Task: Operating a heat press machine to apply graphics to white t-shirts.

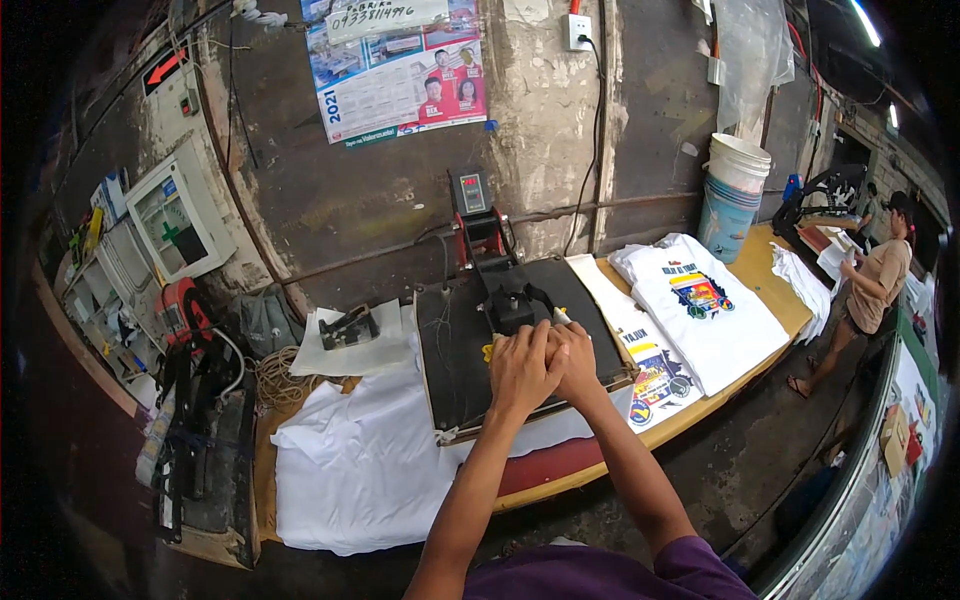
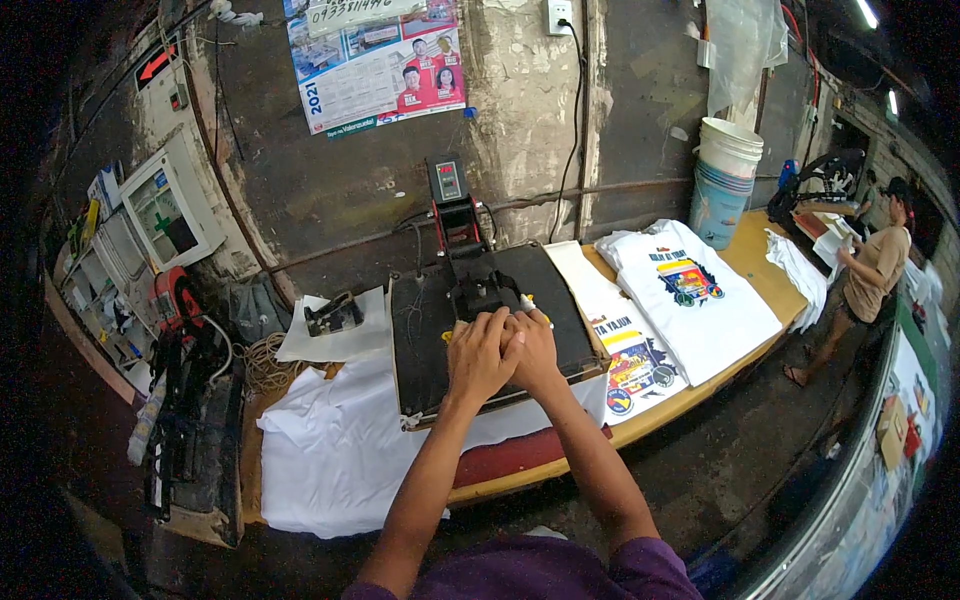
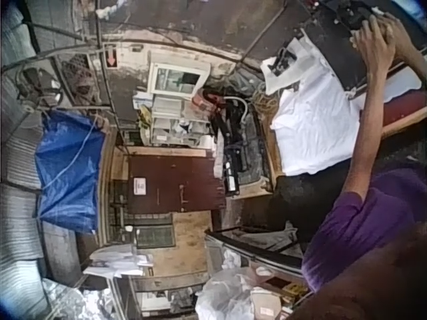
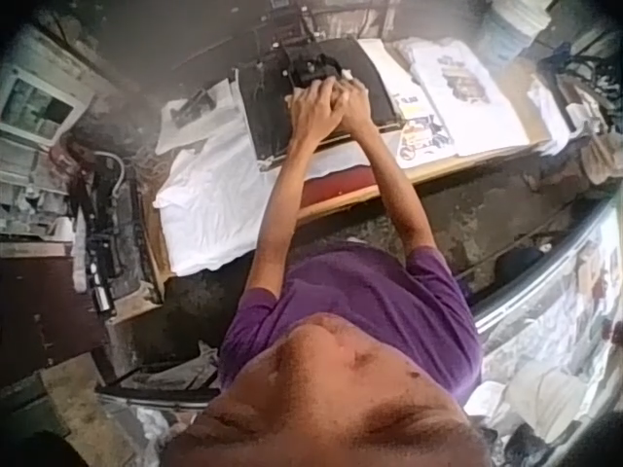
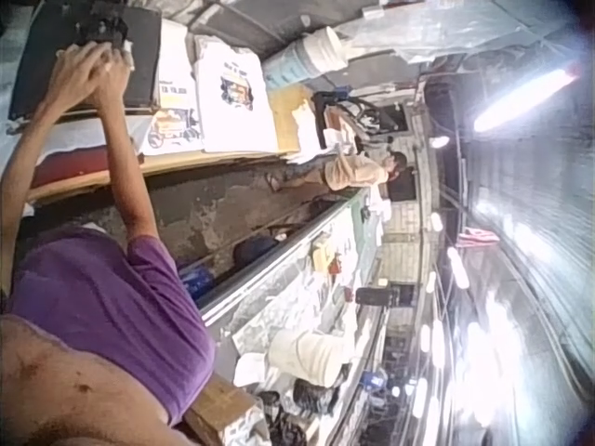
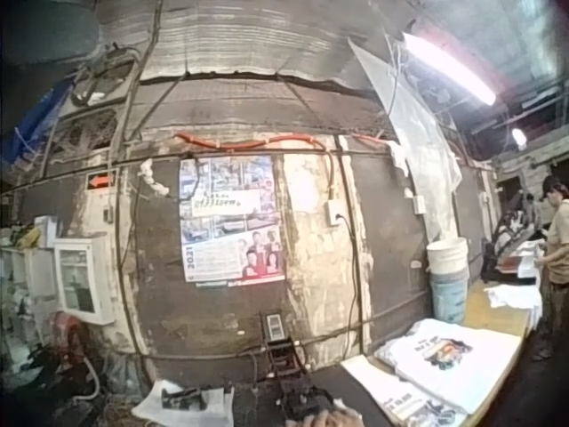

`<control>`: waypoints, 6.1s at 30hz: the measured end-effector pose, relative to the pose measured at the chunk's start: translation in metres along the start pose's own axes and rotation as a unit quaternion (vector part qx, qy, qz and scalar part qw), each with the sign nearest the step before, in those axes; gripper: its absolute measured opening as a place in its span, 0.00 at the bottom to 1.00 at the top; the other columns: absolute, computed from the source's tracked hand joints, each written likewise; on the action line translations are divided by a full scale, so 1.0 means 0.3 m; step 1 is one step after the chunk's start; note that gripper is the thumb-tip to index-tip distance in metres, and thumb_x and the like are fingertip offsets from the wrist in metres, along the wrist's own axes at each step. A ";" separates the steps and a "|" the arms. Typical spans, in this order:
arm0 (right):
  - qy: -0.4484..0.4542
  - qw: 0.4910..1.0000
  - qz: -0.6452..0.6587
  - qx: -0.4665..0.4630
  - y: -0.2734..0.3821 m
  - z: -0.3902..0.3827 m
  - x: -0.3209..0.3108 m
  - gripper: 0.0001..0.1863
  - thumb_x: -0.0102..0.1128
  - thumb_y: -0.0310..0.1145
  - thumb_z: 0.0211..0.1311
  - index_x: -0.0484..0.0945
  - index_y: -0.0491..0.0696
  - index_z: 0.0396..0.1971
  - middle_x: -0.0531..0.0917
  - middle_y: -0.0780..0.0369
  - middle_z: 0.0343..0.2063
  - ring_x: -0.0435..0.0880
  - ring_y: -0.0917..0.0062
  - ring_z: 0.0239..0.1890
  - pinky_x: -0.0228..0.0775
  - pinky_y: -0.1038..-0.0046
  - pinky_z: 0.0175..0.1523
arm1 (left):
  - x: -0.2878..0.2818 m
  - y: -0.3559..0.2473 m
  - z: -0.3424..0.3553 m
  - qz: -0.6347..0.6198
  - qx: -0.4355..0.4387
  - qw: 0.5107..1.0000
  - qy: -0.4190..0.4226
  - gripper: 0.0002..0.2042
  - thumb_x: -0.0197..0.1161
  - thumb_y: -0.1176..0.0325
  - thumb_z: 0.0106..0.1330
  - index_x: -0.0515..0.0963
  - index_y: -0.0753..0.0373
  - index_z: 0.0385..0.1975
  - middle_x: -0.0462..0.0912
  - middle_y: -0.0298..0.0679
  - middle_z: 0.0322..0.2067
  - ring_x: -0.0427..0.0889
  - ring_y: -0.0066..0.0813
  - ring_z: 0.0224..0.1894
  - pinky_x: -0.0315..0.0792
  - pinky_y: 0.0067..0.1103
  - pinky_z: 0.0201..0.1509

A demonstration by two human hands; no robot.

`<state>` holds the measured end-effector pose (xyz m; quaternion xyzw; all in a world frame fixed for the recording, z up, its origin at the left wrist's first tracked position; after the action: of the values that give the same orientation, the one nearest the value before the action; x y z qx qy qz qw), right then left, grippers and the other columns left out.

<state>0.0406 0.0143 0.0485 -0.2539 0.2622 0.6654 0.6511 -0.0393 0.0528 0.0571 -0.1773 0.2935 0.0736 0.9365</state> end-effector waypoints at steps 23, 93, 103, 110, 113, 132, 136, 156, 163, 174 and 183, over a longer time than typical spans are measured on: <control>-0.013 1.000 0.005 0.003 0.001 0.004 -0.006 0.09 0.61 0.37 0.46 0.76 0.47 0.25 0.76 0.62 0.24 0.78 0.67 0.32 0.68 0.63 0.44 | -0.004 -0.002 0.004 -0.024 -0.001 1.000 0.017 0.22 0.59 0.55 0.66 0.76 0.67 0.52 0.81 0.47 0.41 0.83 0.46 0.40 0.71 0.36 0.47; 0.446 0.827 0.337 0.060 0.041 -0.419 -0.031 0.11 0.66 0.36 0.59 0.85 0.47 0.38 0.85 0.58 0.32 0.84 0.62 0.32 0.76 0.64 0.36 | -0.114 0.235 -0.498 0.124 -0.035 0.981 0.148 0.11 0.65 0.72 0.56 0.81 0.63 0.40 0.81 0.39 0.49 0.74 0.41 0.57 0.59 0.49 0.62; 0.087 0.446 0.619 0.641 -0.124 -0.606 0.066 0.21 0.61 0.36 0.66 0.73 0.39 0.52 0.83 0.57 0.39 0.83 0.72 0.35 0.77 0.69 0.36 | -0.096 -0.169 -0.463 -0.024 0.193 0.966 0.170 0.06 0.62 0.66 0.62 0.81 0.59 0.35 0.82 0.35 0.52 0.72 0.34 0.62 0.65 0.37 0.61; 0.014 0.657 0.335 0.676 -1.005 -0.712 -0.361 0.19 0.52 0.41 0.64 0.79 0.40 0.43 0.79 0.48 0.40 0.79 0.61 0.44 0.76 0.57 0.48 | -0.013 -0.231 -0.498 -0.190 0.111 0.952 0.215 0.06 0.68 0.69 0.60 0.83 0.62 0.35 0.85 0.36 0.45 0.82 0.31 0.47 0.75 0.28 0.48; -0.084 0.628 0.332 0.699 -1.321 -0.704 -0.629 0.21 0.59 0.39 0.51 0.78 0.43 0.43 0.80 0.53 0.38 0.82 0.62 0.40 0.78 0.58 0.47 | 0.046 -0.188 -0.535 -0.233 0.001 0.938 0.256 0.06 0.69 0.71 0.59 0.85 0.62 0.34 0.87 0.36 0.36 0.85 0.31 0.41 0.77 0.28 0.46; -0.186 0.571 0.723 0.341 -1.715 0.105 0.326 0.16 0.62 0.24 0.62 0.75 0.37 0.49 0.83 0.54 0.46 0.83 0.68 0.48 0.78 0.65 0.52 | 0.704 -0.508 -0.251 -0.147 -0.112 0.898 0.400 0.10 0.61 0.67 0.66 0.82 0.61 0.44 0.84 0.36 0.44 0.81 0.34 0.47 0.74 0.29 0.51; -0.117 0.509 0.608 0.598 -1.657 -0.348 0.748 0.25 0.58 0.17 0.51 0.75 0.39 0.54 0.82 0.58 0.43 0.82 0.69 0.43 0.77 0.69 0.45 | 0.726 -0.519 -0.302 -0.135 -0.165 0.888 0.408 0.11 0.61 0.66 0.67 0.82 0.62 0.44 0.84 0.37 0.44 0.81 0.36 0.48 0.74 0.30 0.53; -0.047 0.328 0.569 0.753 -1.325 -0.590 1.300 0.21 0.61 0.27 0.57 0.69 0.38 0.50 0.79 0.50 0.39 0.82 0.57 0.38 0.80 0.56 0.41 | 0.633 -0.513 -0.361 -0.108 -0.351 0.888 0.278 0.11 0.59 0.67 0.71 0.83 0.64 0.46 0.84 0.47 0.46 0.83 0.43 0.48 0.75 0.36 0.53; 0.232 0.411 0.572 0.671 -1.177 -0.667 1.026 0.15 0.59 0.36 0.67 0.77 0.41 0.45 0.86 0.52 0.31 0.86 0.67 0.29 0.81 0.65 0.35 | 0.366 -0.298 -0.546 -0.046 -0.454 0.884 0.099 0.11 0.64 0.72 0.66 0.83 0.61 0.47 0.86 0.44 0.45 0.86 0.38 0.45 0.78 0.29 0.49; 0.239 0.316 0.780 0.485 -0.754 -0.788 0.563 0.32 0.45 0.53 0.73 0.65 0.44 0.65 0.77 0.55 0.57 0.74 0.65 0.60 0.65 0.62 0.66 | 0.000 0.648 -1.065 -0.363 -0.583 0.683 -0.247 0.28 0.45 0.47 0.74 0.69 0.63 0.63 0.74 0.44 0.60 0.71 0.37 0.62 0.61 0.38 0.67; 0.155 0.367 0.757 0.518 -0.828 -0.752 0.190 0.23 0.60 0.36 0.64 0.73 0.38 0.55 0.83 0.58 0.49 0.82 0.68 0.51 0.72 0.63 0.60 | -0.080 0.466 -1.082 -0.578 -0.528 0.568 -0.252 0.27 0.51 0.55 0.73 0.62 0.66 0.66 0.70 0.46 0.64 0.68 0.46 0.66 0.60 0.45 0.71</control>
<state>0.2868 -0.0937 -0.1603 0.3395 0.7337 0.5622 -0.1743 -0.2628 0.0595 -0.2178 -0.7464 -0.2108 -0.3000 0.5553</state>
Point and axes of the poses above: each hand's wrist, its own z-axis towards the middle knuckle, its own x-axis out of the palm, y = z × x, the point moved 6 cm from there along z, towards the middle knuckle
